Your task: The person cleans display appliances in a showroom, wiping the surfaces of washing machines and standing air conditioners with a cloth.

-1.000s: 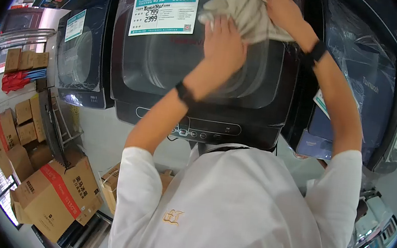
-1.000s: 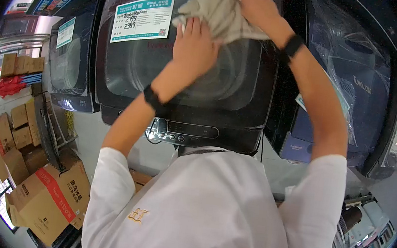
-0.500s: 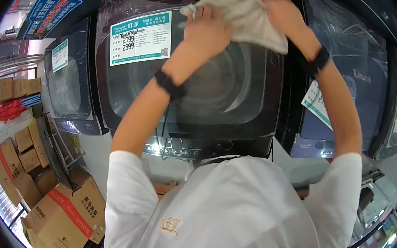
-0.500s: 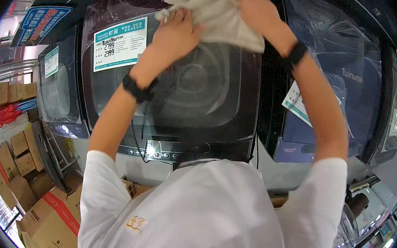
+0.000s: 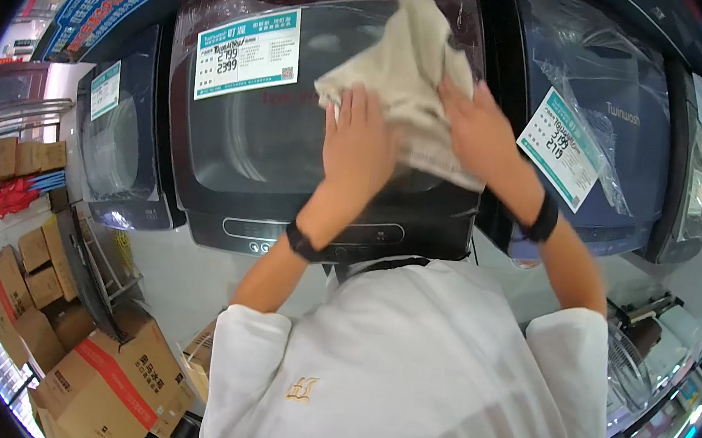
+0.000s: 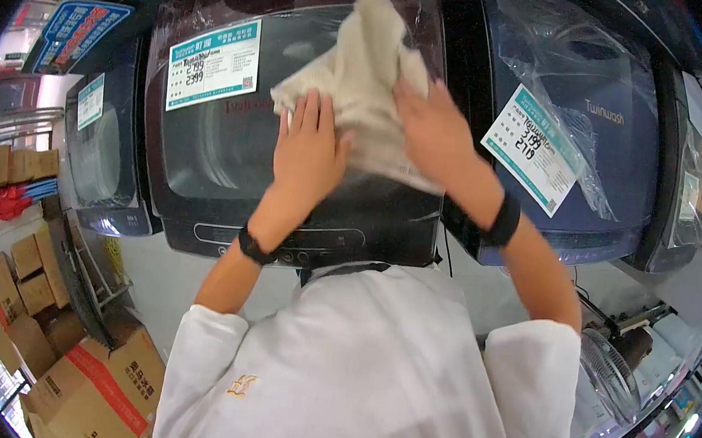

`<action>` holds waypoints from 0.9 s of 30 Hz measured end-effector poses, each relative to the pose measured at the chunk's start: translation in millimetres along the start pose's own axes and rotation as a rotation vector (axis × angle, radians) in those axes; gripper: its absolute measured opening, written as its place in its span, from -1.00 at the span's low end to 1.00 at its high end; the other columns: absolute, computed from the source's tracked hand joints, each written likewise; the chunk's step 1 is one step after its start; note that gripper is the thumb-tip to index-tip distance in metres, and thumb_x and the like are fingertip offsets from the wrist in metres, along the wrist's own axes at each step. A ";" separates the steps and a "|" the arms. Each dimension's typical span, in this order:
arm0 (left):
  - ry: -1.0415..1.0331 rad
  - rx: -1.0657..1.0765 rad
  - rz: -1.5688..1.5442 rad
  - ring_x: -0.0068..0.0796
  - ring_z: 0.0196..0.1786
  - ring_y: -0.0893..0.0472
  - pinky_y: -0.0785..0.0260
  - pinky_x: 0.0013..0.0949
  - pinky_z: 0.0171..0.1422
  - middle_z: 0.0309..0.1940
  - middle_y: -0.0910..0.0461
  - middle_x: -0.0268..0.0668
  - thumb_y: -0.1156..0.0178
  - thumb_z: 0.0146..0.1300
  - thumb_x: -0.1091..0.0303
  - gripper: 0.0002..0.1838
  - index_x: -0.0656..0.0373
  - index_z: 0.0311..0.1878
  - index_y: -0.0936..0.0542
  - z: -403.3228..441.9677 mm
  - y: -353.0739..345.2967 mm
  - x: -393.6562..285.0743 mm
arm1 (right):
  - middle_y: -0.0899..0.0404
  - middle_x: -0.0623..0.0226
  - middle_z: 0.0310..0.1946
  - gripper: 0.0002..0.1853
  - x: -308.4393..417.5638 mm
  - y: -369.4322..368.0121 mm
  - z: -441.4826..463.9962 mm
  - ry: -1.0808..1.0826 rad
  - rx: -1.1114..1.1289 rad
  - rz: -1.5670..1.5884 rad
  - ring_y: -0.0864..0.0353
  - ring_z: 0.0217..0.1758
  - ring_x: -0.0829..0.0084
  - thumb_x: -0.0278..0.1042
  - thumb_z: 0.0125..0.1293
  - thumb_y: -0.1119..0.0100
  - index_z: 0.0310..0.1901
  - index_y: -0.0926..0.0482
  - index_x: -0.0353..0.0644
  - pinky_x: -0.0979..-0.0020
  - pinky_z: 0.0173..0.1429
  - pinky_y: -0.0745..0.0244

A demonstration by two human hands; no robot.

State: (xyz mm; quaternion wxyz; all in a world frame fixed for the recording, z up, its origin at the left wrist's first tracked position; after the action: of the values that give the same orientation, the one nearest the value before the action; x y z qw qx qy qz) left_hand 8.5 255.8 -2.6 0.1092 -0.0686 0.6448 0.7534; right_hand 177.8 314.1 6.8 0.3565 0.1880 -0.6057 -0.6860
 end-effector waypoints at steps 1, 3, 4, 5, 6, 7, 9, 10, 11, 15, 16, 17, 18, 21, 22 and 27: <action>0.003 0.036 -0.005 0.14 0.55 -0.34 -0.17 0.22 0.60 0.51 -0.34 0.14 -0.27 0.39 0.10 -0.28 0.38 0.46 -0.39 -25.4 3.2 -4.3 | -0.49 0.09 0.39 -0.41 19.1 -3.8 -21.0 0.043 0.051 -0.030 -0.52 0.32 -0.12 -0.53 0.16 -0.18 0.30 -0.54 -0.37 -0.05 0.56 -0.31; 0.006 0.102 -0.011 0.13 0.56 -0.32 -0.17 0.22 0.60 0.52 -0.32 0.15 -0.28 0.38 0.12 -0.27 0.37 0.48 -0.37 -67.7 10.1 -9.5 | -0.44 0.06 0.46 -0.37 49.6 -5.9 -57.7 0.016 0.184 0.015 -0.46 0.45 0.01 -0.48 0.22 -0.14 0.38 -0.48 -0.39 -0.07 0.64 -0.18; 0.013 0.124 -0.028 0.14 0.57 -0.32 -0.16 0.22 0.60 0.53 -0.30 0.15 -0.28 0.39 0.12 -0.27 0.37 0.48 -0.37 -82.7 13.2 -11.0 | -0.46 0.08 0.45 -0.36 64.8 -1.6 -70.1 0.009 0.174 0.055 -0.48 0.42 0.01 -0.49 0.21 -0.13 0.39 -0.47 -0.38 -0.08 0.65 -0.17; 0.021 0.144 -0.044 0.14 0.57 -0.31 -0.16 0.22 0.61 0.54 -0.29 0.15 -0.27 0.39 0.12 -0.28 0.37 0.49 -0.37 -96.2 16.2 -12.0 | -0.48 0.10 0.43 -0.35 74.8 0.8 -76.2 0.005 0.163 0.096 -0.50 0.40 0.00 -0.50 0.21 -0.13 0.40 -0.46 -0.36 -0.09 0.65 -0.16; 0.030 0.164 -0.058 0.14 0.58 -0.31 -0.16 0.22 0.61 0.55 -0.28 0.15 -0.27 0.40 0.13 -0.28 0.37 0.49 -0.37 -105.2 17.9 -11.5 | -0.49 0.11 0.42 -0.36 75.2 2.0 -74.3 0.015 0.173 0.097 -0.52 0.37 0.00 -0.50 0.21 -0.13 0.40 -0.47 -0.34 -0.10 0.64 -0.17; 0.005 0.154 -0.053 0.14 0.57 -0.32 -0.16 0.22 0.61 0.54 -0.29 0.15 -0.26 0.41 0.13 -0.29 0.37 0.48 -0.38 -105.7 19.7 -9.7 | -0.51 0.11 0.41 -0.36 71.5 4.4 -69.5 0.024 0.183 0.097 -0.55 0.34 -0.01 -0.51 0.21 -0.12 0.40 -0.47 -0.32 -0.11 0.64 -0.18; -0.046 0.142 -0.046 0.14 0.56 -0.34 -0.16 0.22 0.61 0.53 -0.31 0.16 -0.24 0.42 0.14 -0.31 0.37 0.48 -0.38 -94.2 16.5 -1.7 | -0.53 0.11 0.38 -0.41 54.1 -3.9 -57.7 0.050 0.144 0.026 -0.62 0.24 -0.04 -0.51 0.23 -0.12 0.36 -0.50 -0.27 -0.16 0.61 -0.20; -0.064 0.092 -0.022 0.15 0.53 -0.38 -0.17 0.22 0.60 0.49 -0.36 0.17 -0.21 0.44 0.14 -0.33 0.38 0.47 -0.39 -85.0 12.8 3.1 | -0.52 0.11 0.39 -0.42 43.5 -5.7 -39.8 0.013 0.106 0.021 -0.63 0.21 -0.05 -0.51 0.24 -0.12 0.35 -0.50 -0.28 -0.17 0.59 -0.22; -0.035 0.054 -0.021 0.15 0.52 -0.39 -0.17 0.22 0.60 0.48 -0.38 0.17 -0.21 0.44 0.13 -0.34 0.39 0.46 -0.40 -69.4 7.7 11.6 | -0.51 0.10 0.40 -0.44 37.3 -6.5 -23.6 -0.023 0.067 0.015 -0.64 0.18 -0.06 -0.51 0.24 -0.12 0.33 -0.51 -0.29 -0.17 0.58 -0.24; 0.070 -0.018 0.015 0.12 0.52 -0.40 -0.17 0.21 0.60 0.48 -0.39 0.15 -0.18 0.45 0.13 -0.34 0.40 0.46 -0.39 -49.0 3.9 25.5 | -0.48 0.05 0.40 -0.42 54.0 -24.0 -2.9 0.008 -0.064 -0.019 -0.37 0.50 -0.23 -0.45 0.23 -0.15 0.34 -0.51 -0.28 -0.10 0.57 -0.31; 0.084 -0.010 0.025 0.10 0.53 -0.39 -0.17 0.20 0.60 0.49 -0.38 0.14 -0.17 0.45 0.14 -0.33 0.40 0.47 -0.38 -49.7 4.4 25.1 | -0.47 0.05 0.41 -0.42 66.2 -27.4 -12.5 0.038 -0.099 0.031 -0.34 0.51 -0.26 -0.45 0.22 -0.17 0.34 -0.52 -0.28 -0.08 0.56 -0.33; 0.084 -0.018 0.049 0.08 0.55 -0.36 -0.14 0.20 0.62 0.51 -0.35 0.13 -0.18 0.45 0.16 -0.32 0.39 0.49 -0.35 -60.4 2.8 23.4 | -0.45 0.05 0.42 -0.42 78.5 -27.4 -23.4 0.065 -0.136 0.077 -0.32 0.52 -0.29 -0.46 0.21 -0.18 0.33 -0.53 -0.29 -0.07 0.55 -0.36; 0.082 -0.029 0.071 0.07 0.58 -0.33 -0.11 0.19 0.63 0.53 -0.33 0.11 -0.19 0.44 0.18 -0.31 0.38 0.52 -0.33 -82.1 -1.1 19.0 | -0.44 0.06 0.44 -0.40 90.8 -21.4 -39.5 0.070 -0.129 0.134 -0.30 0.52 -0.31 -0.52 0.20 -0.16 0.35 -0.50 -0.31 -0.08 0.57 -0.31; 0.066 0.003 0.027 0.02 0.65 -0.22 -0.02 0.17 0.68 0.60 -0.24 0.06 -0.20 0.41 0.27 -0.25 0.34 0.59 -0.25 -137.0 7.2 6.4 | -0.38 0.07 0.49 -0.34 119.4 -7.8 -83.1 0.043 -0.011 0.286 -0.29 0.51 -0.34 -0.65 0.18 -0.09 0.40 -0.44 -0.35 -0.11 0.64 -0.19; 0.067 0.031 -0.010 0.00 0.67 -0.19 0.01 0.17 0.70 0.62 -0.20 0.04 -0.21 0.40 0.30 -0.23 0.32 0.61 -0.22 -151.1 7.9 6.5 | -0.37 0.06 0.50 -0.33 116.6 -6.9 -87.5 0.021 0.030 0.296 -0.30 0.50 -0.32 -0.66 0.19 -0.08 0.42 -0.42 -0.34 -0.12 0.64 -0.18; 0.115 0.041 -0.130 -0.01 0.68 -0.16 0.03 0.17 0.70 0.64 -0.17 -0.01 -0.18 0.40 0.39 -0.26 0.29 0.61 -0.22 -163.5 14.4 22.2 | -0.35 0.02 0.50 -0.31 119.1 -13.1 -69.5 -0.073 0.048 0.279 -0.34 0.48 -0.23 -0.69 0.19 -0.04 0.45 -0.39 -0.33 -0.15 0.64 -0.15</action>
State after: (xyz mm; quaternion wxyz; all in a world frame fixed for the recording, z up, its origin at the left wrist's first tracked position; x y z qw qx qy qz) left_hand -22.7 94.1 -20.3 0.1219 -0.1512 0.6595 0.7262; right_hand 141.9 180.5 1.3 0.4218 0.0853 -0.6546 -0.6215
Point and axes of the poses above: each hand's wrist, its own z-axis towards the middle knuckle, its own y-axis out of the back of the hand, x = y × z, the point moved 7 cm from there along z, towards the middle knuckle
